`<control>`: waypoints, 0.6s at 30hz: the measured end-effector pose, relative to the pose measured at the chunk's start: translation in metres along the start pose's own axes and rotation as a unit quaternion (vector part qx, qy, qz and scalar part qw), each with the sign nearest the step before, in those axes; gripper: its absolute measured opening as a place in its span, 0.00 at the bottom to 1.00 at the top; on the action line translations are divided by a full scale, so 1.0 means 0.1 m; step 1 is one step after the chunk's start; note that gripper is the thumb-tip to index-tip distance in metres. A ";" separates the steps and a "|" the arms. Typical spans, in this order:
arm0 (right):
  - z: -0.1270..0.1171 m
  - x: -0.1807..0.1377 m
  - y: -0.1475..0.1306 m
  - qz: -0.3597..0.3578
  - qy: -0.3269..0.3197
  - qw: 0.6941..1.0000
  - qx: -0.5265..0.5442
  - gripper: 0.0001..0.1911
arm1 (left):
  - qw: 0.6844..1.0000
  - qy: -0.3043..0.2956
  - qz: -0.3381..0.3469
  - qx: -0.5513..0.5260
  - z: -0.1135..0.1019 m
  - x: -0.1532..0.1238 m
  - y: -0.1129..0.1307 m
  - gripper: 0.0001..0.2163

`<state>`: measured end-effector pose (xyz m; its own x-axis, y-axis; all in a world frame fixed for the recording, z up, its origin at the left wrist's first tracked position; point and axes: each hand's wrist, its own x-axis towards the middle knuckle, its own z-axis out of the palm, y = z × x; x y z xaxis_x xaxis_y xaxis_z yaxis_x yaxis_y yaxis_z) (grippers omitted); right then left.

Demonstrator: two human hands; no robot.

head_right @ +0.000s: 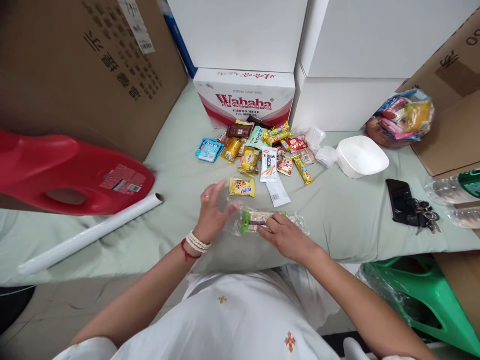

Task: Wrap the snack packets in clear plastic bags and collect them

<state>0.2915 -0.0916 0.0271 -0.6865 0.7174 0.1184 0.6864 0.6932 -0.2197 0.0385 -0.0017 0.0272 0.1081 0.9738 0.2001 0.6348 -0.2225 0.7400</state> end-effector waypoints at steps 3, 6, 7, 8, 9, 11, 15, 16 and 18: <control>0.06 -0.02 0.01 0.027 0.034 0.998 0.053 0.25 | 0.978 -0.117 0.154 0.078 0.03 -0.04 0.07 0.17; 0.12 -0.05 0.05 0.080 0.069 0.989 0.099 0.32 | 0.949 -0.144 0.258 0.105 -0.06 -0.26 -0.04 0.14; 0.13 -0.05 0.07 0.083 0.066 0.989 0.105 0.32 | 0.942 -0.147 0.283 0.108 -0.10 -0.34 -0.10 0.15; 0.13 -0.06 0.08 0.078 0.058 0.990 0.107 0.31 | 0.934 -0.153 0.303 0.109 -0.15 -0.41 -0.16 0.15; 0.12 -0.06 0.09 0.066 0.050 0.991 0.106 0.30 | 0.928 -0.166 0.315 0.105 -0.19 -0.48 -0.22 0.15; 0.09 -0.07 0.09 0.043 0.047 0.993 0.101 0.27 | 0.931 -0.191 0.299 0.081 -0.25 -0.58 -0.30 0.15; 0.00 -0.11 0.03 0.029 0.055 0.991 0.122 0.23 | 0.985 -0.128 0.073 0.091 -0.20 -0.63 -0.26 0.18; -0.01 -0.13 0.01 0.028 0.058 0.989 0.131 0.22 | 0.986 -0.114 0.030 0.121 -0.18 -0.64 -0.23 0.19; 0.00 -0.16 -0.02 0.028 0.068 0.987 0.142 0.23 | 0.978 -0.119 0.012 0.173 -0.16 -0.64 -0.14 0.16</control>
<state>0.3011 -0.1041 0.0260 -0.5979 0.7698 0.2236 0.6136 0.6190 -0.4903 0.0109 -0.0613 0.0145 0.2745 0.9611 0.0293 0.8465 -0.2560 0.4669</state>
